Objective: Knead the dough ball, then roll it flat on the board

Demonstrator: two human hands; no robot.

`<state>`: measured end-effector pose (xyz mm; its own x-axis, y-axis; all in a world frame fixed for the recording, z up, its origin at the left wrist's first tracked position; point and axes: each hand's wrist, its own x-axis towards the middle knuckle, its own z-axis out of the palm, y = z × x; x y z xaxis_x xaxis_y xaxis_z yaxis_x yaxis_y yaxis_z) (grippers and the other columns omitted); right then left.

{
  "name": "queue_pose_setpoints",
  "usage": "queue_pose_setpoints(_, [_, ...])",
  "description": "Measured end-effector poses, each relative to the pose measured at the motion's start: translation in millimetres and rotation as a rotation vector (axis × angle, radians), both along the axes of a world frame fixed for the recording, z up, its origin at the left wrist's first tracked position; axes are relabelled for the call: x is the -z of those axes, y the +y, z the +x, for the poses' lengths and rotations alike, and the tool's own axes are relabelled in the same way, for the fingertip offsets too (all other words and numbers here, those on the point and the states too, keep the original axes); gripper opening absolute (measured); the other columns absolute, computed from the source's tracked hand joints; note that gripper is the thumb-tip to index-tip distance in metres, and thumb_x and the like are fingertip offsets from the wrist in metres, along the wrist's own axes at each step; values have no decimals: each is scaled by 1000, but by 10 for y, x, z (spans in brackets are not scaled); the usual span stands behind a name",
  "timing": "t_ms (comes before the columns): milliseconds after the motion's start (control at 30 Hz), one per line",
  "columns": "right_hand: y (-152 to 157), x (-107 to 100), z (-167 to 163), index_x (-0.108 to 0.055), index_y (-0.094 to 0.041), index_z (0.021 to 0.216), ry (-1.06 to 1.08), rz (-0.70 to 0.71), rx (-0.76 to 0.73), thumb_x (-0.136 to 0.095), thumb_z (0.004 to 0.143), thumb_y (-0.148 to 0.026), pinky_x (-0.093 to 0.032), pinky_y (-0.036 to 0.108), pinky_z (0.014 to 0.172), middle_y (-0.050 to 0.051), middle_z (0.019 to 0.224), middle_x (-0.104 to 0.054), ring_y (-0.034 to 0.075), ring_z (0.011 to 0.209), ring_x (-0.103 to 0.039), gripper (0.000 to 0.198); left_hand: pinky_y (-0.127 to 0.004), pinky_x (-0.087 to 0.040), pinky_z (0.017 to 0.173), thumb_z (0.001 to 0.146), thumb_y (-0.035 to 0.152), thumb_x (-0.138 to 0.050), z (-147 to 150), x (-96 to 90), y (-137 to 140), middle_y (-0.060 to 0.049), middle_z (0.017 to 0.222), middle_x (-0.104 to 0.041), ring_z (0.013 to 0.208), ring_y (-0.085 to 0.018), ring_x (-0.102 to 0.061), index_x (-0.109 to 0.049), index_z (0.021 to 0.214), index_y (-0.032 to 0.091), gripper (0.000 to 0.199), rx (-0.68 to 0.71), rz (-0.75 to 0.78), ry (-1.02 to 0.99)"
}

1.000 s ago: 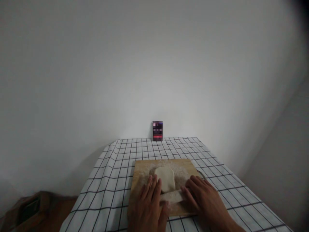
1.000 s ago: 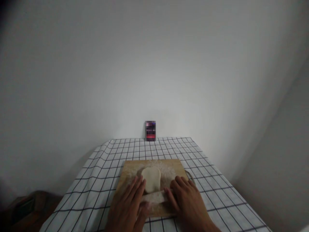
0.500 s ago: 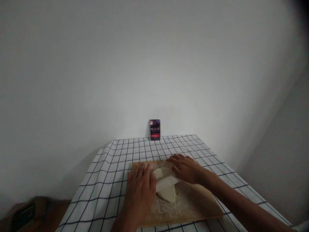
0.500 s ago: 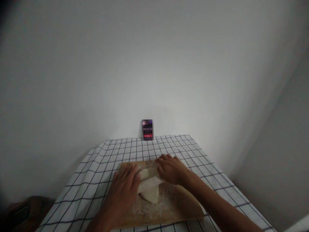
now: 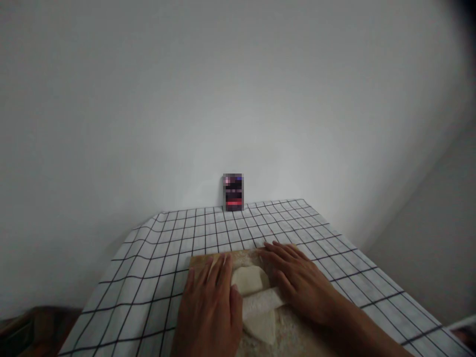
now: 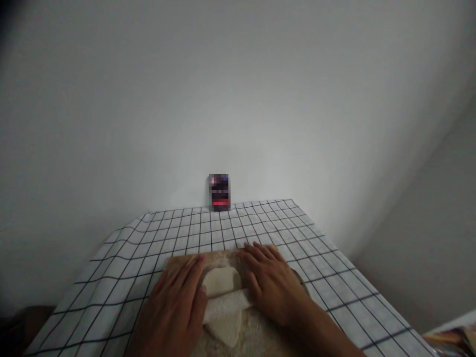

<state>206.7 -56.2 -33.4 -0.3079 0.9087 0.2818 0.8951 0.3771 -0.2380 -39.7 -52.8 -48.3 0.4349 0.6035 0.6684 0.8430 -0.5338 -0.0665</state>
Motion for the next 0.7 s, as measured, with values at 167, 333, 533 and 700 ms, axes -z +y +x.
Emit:
queue_pose_setpoints(167, [-129,13,-36,-67,-18,145,9,74,28,-39,107,-28,-45,63,121,15,154,-65,33,145,-57,49,-54,-58,109,101,22,-41,-24,5,-31,-10,142,-73,131,-28,-68,-56,145,16,47,20,24,2])
queue_pose_setpoints(333, [-281,17,-76,-69,-18,142,-24,77,97,-42,104,-26,-48,63,119,14,153,-66,34,145,-58,48,-52,-58,107,102,22,-41,-47,54,-87,-10,141,-73,131,-28,-69,-58,145,17,46,21,45,20])
queue_pose_setpoints(533, [-421,6,-115,-71,-21,138,-31,69,117,-41,105,-28,-51,61,117,12,151,-68,33,142,-61,45,-55,-57,110,101,18,-43,-89,137,-194,-13,146,-69,136,-30,-66,-56,148,15,49,40,98,87])
queue_pose_setpoints(700, [-491,91,-101,-70,-21,141,-52,139,101,-40,107,-27,-53,62,114,12,148,-69,33,140,-64,45,-51,-57,110,101,22,-44,-116,202,-223,-10,146,-70,136,-28,-65,-59,147,15,49,35,166,81])
